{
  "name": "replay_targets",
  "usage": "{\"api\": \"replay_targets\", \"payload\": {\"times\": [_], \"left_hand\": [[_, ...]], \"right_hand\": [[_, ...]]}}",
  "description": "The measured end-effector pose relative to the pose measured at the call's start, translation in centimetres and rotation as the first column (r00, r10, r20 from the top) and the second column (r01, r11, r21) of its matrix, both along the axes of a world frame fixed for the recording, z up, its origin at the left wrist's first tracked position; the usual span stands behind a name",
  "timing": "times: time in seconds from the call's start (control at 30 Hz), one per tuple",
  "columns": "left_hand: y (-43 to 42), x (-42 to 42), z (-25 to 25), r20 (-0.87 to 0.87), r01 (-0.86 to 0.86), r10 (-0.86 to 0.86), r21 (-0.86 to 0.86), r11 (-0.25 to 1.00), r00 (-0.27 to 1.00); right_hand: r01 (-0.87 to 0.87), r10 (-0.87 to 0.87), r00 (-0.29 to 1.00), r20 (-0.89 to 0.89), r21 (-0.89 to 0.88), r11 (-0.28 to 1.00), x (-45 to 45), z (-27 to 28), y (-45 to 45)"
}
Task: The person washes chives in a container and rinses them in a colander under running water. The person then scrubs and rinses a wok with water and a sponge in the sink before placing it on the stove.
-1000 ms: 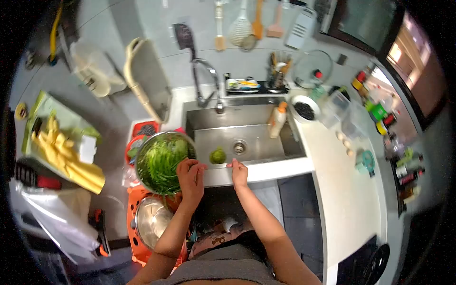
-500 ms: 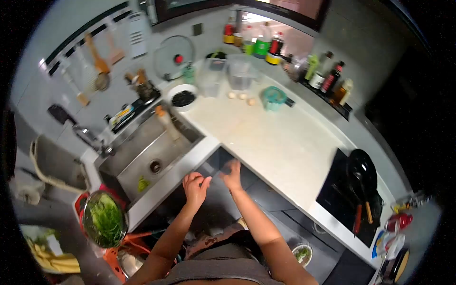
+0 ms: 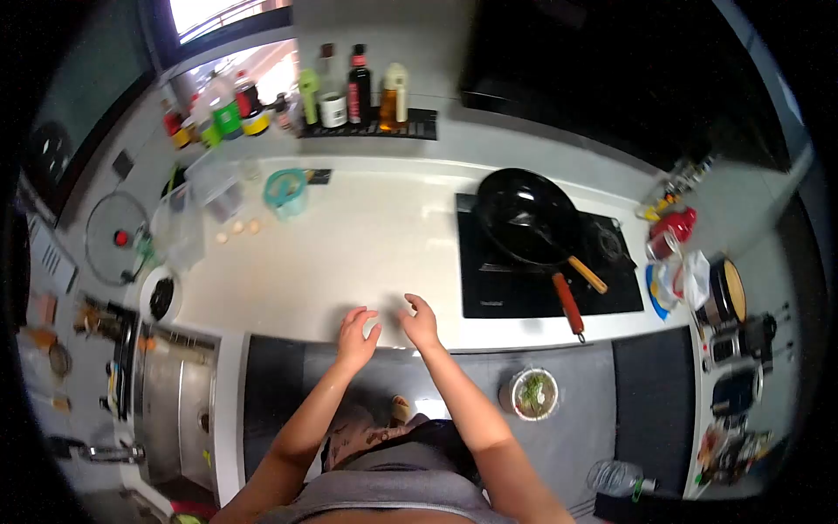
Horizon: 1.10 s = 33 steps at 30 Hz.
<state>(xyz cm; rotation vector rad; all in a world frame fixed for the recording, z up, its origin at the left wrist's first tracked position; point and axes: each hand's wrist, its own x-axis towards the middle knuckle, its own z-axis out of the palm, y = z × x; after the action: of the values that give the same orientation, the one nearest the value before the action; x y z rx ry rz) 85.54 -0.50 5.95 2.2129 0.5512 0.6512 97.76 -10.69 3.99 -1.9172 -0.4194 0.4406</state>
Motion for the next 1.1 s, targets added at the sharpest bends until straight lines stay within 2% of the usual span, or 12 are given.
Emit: {"api": "replay_targets", "payload": {"times": [0.17, 0.3, 0.37, 0.43, 0.5, 0.6, 0.7, 0.73, 0.83, 0.87, 0.9, 1.1], "left_hand": [[-1.6, 5.4, -1.4, -0.021, 0.273, -0.276, -0.085, 0.958, 0.961], [-2.4, 9.1, -0.4, -0.056, 0.394, -0.402, -0.112, 0.912, 0.914], [-2.4, 10.8, -0.8, -0.035, 0.438, -0.443, -0.090, 0.894, 0.896], [-2.6, 12.4, -1.6, -0.028, 0.465, -0.468, -0.071, 0.882, 0.883], [-3.3, 13.3, -1.7, -0.036, 0.471, -0.474, -0.069, 0.879, 0.880], [-4.5, 14.7, -1.5, -0.046, 0.474, -0.477, -0.071, 0.878, 0.878], [-6.6, 15.9, -1.9, -0.044, 0.445, -0.450, -0.093, 0.891, 0.892], [-7.3, 16.4, -2.3, -0.036, 0.432, -0.436, -0.097, 0.897, 0.899], [-9.9, 17.9, -2.1, -0.020, 0.396, -0.400, -0.103, 0.912, 0.916], [-10.9, 18.3, -1.9, -0.014, 0.387, -0.391, -0.107, 0.916, 0.920], [-11.9, 18.6, -1.5, -0.007, 0.378, -0.381, -0.111, 0.919, 0.924], [-16.1, 18.7, -1.9, 0.029, 0.319, -0.318, -0.115, 0.941, 0.948]], "right_hand": [[0.268, -0.278, 0.925, 0.257, 0.073, 0.961, 5.4, -1.6, -6.1], [0.482, -0.518, 0.788, 0.334, 0.189, 0.856, 7.7, 1.6, -11.0], [0.571, -0.471, 0.586, 0.659, 0.075, 0.817, 8.3, 5.1, -13.1], [0.729, -0.425, 0.455, 0.783, -0.053, 0.683, 9.0, 6.4, -14.9], [0.801, -0.286, 0.518, 0.806, -0.341, 0.491, 10.3, 7.0, -17.2], [0.727, -0.161, 0.667, 0.727, -0.589, 0.353, 12.7, 7.2, -20.0], [0.457, -0.268, 0.888, 0.373, -0.777, 0.434, 15.8, 8.4, -22.1], [0.419, -0.168, 0.907, 0.386, -0.791, 0.446, 17.4, 7.0, -23.5], [0.188, -0.282, 0.953, -0.108, -0.520, 0.833, 19.6, 7.2, -24.8], [0.186, -0.300, 0.902, -0.311, -0.348, 0.919, 19.6, 7.5, -24.9], [0.150, -0.248, 0.883, -0.399, -0.260, 0.954, 20.9, 4.5, -26.1], [0.208, -0.238, 0.930, -0.280, -0.133, 0.969, 18.9, -1.0, -26.7]]}}
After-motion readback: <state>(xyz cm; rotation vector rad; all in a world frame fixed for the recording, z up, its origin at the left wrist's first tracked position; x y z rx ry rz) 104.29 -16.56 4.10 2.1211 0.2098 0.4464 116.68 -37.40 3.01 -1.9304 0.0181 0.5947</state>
